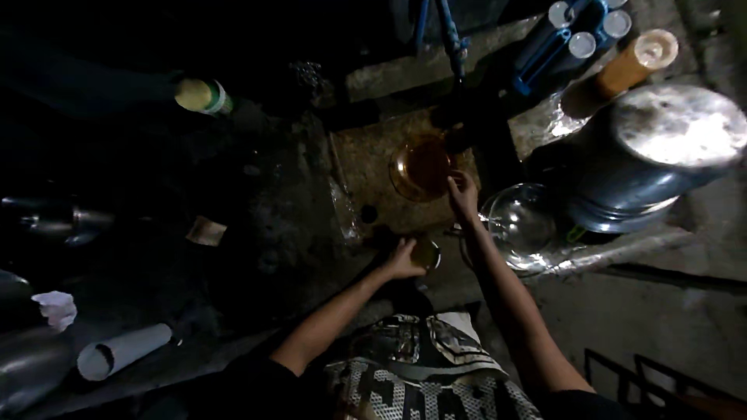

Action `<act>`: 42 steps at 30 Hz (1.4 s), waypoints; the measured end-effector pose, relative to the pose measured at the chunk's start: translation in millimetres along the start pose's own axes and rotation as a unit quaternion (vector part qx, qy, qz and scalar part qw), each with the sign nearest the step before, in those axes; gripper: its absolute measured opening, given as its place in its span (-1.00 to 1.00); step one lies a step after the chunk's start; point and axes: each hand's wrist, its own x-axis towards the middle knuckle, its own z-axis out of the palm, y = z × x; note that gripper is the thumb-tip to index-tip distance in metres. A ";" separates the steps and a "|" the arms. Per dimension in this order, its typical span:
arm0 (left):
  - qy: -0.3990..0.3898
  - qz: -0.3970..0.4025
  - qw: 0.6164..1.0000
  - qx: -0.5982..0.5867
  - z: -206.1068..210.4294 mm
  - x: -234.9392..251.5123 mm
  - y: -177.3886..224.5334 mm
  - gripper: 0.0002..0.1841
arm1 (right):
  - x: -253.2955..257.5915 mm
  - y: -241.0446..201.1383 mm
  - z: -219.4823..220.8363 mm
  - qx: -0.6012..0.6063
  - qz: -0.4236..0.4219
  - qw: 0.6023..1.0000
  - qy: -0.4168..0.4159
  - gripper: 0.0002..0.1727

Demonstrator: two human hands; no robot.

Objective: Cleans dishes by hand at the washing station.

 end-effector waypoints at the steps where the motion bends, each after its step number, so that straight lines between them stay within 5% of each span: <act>1: 0.002 0.015 0.994 -0.109 -2.5 -2.2 -12.4 0.03 | -18.8 1.9 -4.3 -0.032 -0.062 0.997 -0.020 -0.58; 2: -0.003 0.029 0.975 -0.222 -6.4 -6.8 -24.1 0.02 | -43.3 3.4 -7.8 -0.064 -0.106 0.991 -0.042 -0.62; 4: 0.007 0.022 0.913 -0.408 -9.5 -19.5 -44.4 -0.30 | -98.9 9.4 -13.4 -0.115 -0.151 0.978 -0.085 -0.66; 5: 0.037 -0.004 0.881 -0.471 -6.9 -25.5 -52.9 -0.56 | -119.4 20.7 -10.9 -0.135 -0.168 0.972 -0.096 -0.66; 7: 0.090 -0.070 0.865 -0.490 -3.0 -36.7 -68.8 -0.61 | -147.1 54.0 0.4 -0.184 -0.210 0.952 -0.122 -0.63; 13: 0.067 -0.098 0.992 -0.048 3.4 -65.8 -103.4 -0.44 | -178.7 105.5 35.4 -0.356 -0.256 0.873 -0.212 -0.39; 16: 0.081 -0.121 0.986 0.083 -3.8 -78.6 -101.4 -0.32 | -175.9 99.6 40.9 -0.336 -0.240 0.887 -0.207 -0.47; 20: 0.135 -0.121 0.975 0.129 -23.9 -87.1 -91.0 -0.27 | -168.9 81.2 37.6 -0.284 -0.187 0.911 -0.234 -0.70; 23: 0.191 -0.067 0.970 0.131 -46.8 -77.2 -76.4 -0.27 | -152.2 77.3 29.9 -0.219 -0.139 0.921 -0.290 -0.67; 28: 0.274 0.137 0.951 0.041 -87.9 -34.4 -35.9 -0.43 | -122.5 46.2 -8.0 0.136 0.023 0.949 -0.285 -0.65; 32: 0.293 0.183 0.938 0.002 -119.9 0.5 15.1 -0.52 | -75.5 17.3 -32.2 0.293 0.116 0.927 -0.203 -0.43; 36: 0.340 0.268 0.901 0.020 -159.8 31.6 86.8 -0.59 | -6.9 -9.9 -37.7 0.317 0.074 0.932 -0.160 -0.62; 42: 0.392 0.326 0.814 0.278 -229.3 99.5 215.9 -0.61 | 117.3 -40.1 0.9 0.070 -0.007 0.997 -0.022 -0.65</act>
